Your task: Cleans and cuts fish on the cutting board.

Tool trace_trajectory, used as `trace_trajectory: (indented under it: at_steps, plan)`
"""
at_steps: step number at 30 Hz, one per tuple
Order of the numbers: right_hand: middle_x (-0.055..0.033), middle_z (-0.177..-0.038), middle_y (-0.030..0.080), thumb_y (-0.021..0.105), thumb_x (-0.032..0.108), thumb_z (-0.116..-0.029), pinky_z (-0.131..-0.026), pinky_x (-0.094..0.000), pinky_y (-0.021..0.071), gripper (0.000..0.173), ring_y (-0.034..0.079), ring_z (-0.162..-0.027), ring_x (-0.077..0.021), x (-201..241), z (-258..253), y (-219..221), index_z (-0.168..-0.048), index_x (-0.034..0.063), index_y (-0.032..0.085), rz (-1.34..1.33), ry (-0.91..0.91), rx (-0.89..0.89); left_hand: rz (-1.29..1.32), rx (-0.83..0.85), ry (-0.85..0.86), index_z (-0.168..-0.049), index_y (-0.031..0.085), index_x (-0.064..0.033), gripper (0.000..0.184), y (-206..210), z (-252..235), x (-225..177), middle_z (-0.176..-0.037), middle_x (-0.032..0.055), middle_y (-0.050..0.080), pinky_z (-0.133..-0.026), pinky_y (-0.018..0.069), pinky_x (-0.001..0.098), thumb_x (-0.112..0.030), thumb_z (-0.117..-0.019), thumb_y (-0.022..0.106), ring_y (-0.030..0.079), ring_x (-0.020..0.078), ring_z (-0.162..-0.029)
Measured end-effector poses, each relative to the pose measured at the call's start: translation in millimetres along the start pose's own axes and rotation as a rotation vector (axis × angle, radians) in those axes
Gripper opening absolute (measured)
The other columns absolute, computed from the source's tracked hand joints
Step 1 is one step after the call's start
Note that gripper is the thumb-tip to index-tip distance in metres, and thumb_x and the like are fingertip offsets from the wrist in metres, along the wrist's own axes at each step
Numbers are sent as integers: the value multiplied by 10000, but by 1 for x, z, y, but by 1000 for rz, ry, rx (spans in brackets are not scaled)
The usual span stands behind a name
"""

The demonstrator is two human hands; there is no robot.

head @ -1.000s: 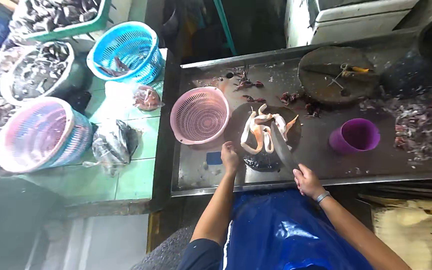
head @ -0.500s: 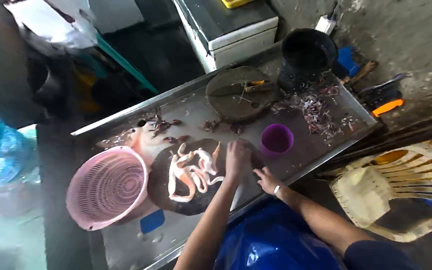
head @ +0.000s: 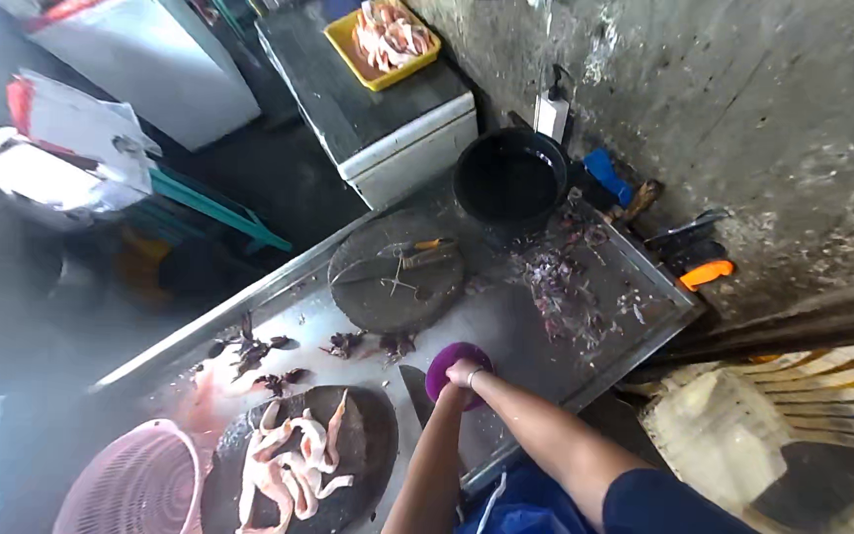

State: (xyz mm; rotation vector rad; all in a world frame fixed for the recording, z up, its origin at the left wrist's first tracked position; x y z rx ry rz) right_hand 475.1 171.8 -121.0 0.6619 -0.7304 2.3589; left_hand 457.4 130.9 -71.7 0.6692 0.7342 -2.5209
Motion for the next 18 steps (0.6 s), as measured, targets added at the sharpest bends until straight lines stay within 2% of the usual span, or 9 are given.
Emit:
trace_trajectory:
  at_steps: [2,4,5,7,10,14,16,17,18]
  plan:
    - [-278,-1415,579,508,189,-1039,-1140,-601,381,406,514,-1371,-409,8,4,-5,-1295,-103,625,114,-10,65,-68,-85,9,-1374,563,70,389,2,-3,-2,-1383,258,597,-1119,420,530,-167,-1070,507,561,362,-1313]
    - [-237,-1249,682,602,266,-990,-1055,-598,472,373,630,-1221,-378,25,31,-45,-1209,-23,693,-47,-134,-122,-273,-189,77,-1290,652,-6,393,-13,-31,14,-1259,209,680,-1012,499,585,-267,-1001,606,639,353,-1197]
    - [-194,-1153,725,630,269,-968,-1006,-571,516,322,679,-1127,-336,34,58,-85,-1150,24,731,-114,-228,-267,-411,-198,88,-1259,682,-57,417,-21,-43,10,-1229,193,701,-974,514,632,-362,-987,598,657,370,-1175]
    - [-149,-1122,726,619,231,-974,-983,-473,550,278,695,-1068,-259,49,131,-190,-1154,46,723,-168,-385,-554,-519,-187,57,-1207,713,-114,491,-34,-51,-1,-1219,179,705,-982,493,664,-493,-1041,449,646,384,-1193]
    - [-167,-1297,657,601,228,-997,-1069,-466,519,359,636,-1215,-268,55,218,-368,-1301,42,651,-88,-457,-992,-321,-363,106,-1114,738,-111,548,-62,-22,0,-1074,155,740,-950,523,631,-520,-1075,376,694,346,-1078]
    - [-276,-1586,383,628,323,-979,-1211,-531,335,755,384,-1477,-403,69,297,-565,-1571,-30,320,12,-356,-1466,-50,-701,187,-1201,699,-81,331,-93,34,35,-1035,146,746,-915,552,589,-291,-1086,471,719,312,-985]
    - [-271,-1630,307,613,453,-961,-1269,-421,247,898,300,-1534,-336,85,331,-639,-1588,-66,232,65,-397,-1744,-2,-791,209,-1230,673,-103,299,-97,55,58,-1007,106,743,-854,589,538,-255,-1074,467,726,252,-918]
    - [-266,-1586,380,511,573,-967,-1255,-331,248,919,360,-1499,-282,95,339,-665,-1566,-82,272,129,-431,-1987,29,-799,191,-1244,670,-105,294,-96,62,72,-1028,103,741,-865,591,521,-247,-1066,484,723,238,-928]
    - [-261,-1355,608,426,615,-918,-1148,-263,355,875,568,-1295,-242,110,345,-677,-1408,-105,516,189,-531,-2415,55,-803,166,-1243,676,-98,291,-94,67,83,-1067,107,737,-898,582,510,-239,-1062,497,717,235,-962]
Point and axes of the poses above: each hand's wrist, its own z-axis away from the middle knuckle, its own y-axis out of the palm, x = y × z, the point moved 10 cm from there along -z, towards the middle knuckle
